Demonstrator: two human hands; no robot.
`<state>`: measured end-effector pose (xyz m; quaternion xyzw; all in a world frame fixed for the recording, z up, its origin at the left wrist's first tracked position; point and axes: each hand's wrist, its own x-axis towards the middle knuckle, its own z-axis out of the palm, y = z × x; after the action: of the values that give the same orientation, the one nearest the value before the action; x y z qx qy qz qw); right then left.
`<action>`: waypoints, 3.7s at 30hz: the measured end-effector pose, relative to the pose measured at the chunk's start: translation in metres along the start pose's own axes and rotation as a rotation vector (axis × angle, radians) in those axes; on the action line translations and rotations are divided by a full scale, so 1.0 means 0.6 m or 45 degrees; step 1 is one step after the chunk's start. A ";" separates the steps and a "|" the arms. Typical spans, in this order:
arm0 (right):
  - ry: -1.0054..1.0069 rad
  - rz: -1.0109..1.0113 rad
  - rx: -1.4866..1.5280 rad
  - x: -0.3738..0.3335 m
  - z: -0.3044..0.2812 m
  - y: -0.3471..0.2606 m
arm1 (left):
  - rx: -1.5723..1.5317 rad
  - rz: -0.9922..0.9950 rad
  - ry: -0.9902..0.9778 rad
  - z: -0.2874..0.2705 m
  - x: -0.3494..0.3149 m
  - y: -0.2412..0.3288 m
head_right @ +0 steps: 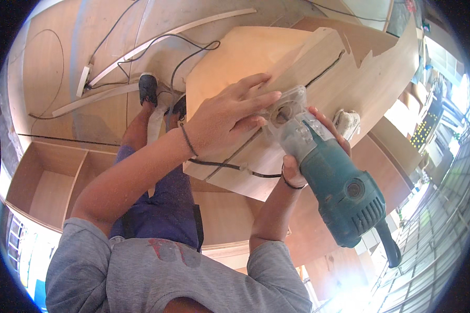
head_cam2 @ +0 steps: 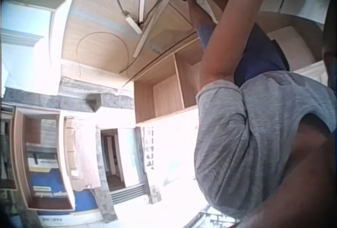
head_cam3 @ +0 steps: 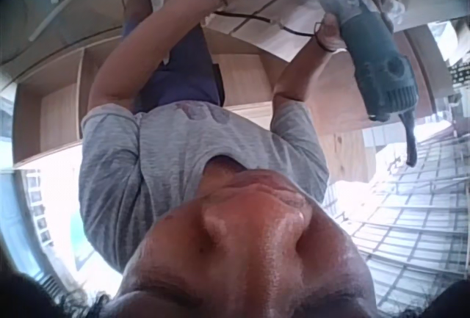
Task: The person uses a wood router to cut and shape the edges of several wooden boards and furniture components.
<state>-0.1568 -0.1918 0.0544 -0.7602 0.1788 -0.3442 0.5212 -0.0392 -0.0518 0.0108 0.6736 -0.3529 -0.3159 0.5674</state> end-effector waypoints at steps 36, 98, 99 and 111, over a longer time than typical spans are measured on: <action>0.003 -0.055 0.080 0.028 -0.023 0.033 | -0.053 0.038 -0.074 0.008 0.048 -0.017; 0.065 0.120 0.032 0.038 -0.007 0.013 | 0.011 0.141 0.161 0.024 0.043 -0.022; 0.060 0.122 0.029 0.039 -0.009 0.014 | 0.005 0.132 0.159 0.023 0.044 -0.020; 0.118 0.164 0.005 0.046 -0.015 0.021 | 0.012 0.184 0.162 0.026 0.068 -0.026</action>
<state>-0.1425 -0.2201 0.0543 -0.7293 0.2505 -0.3451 0.5350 -0.0277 -0.0923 -0.0081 0.6677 -0.3653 -0.2289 0.6069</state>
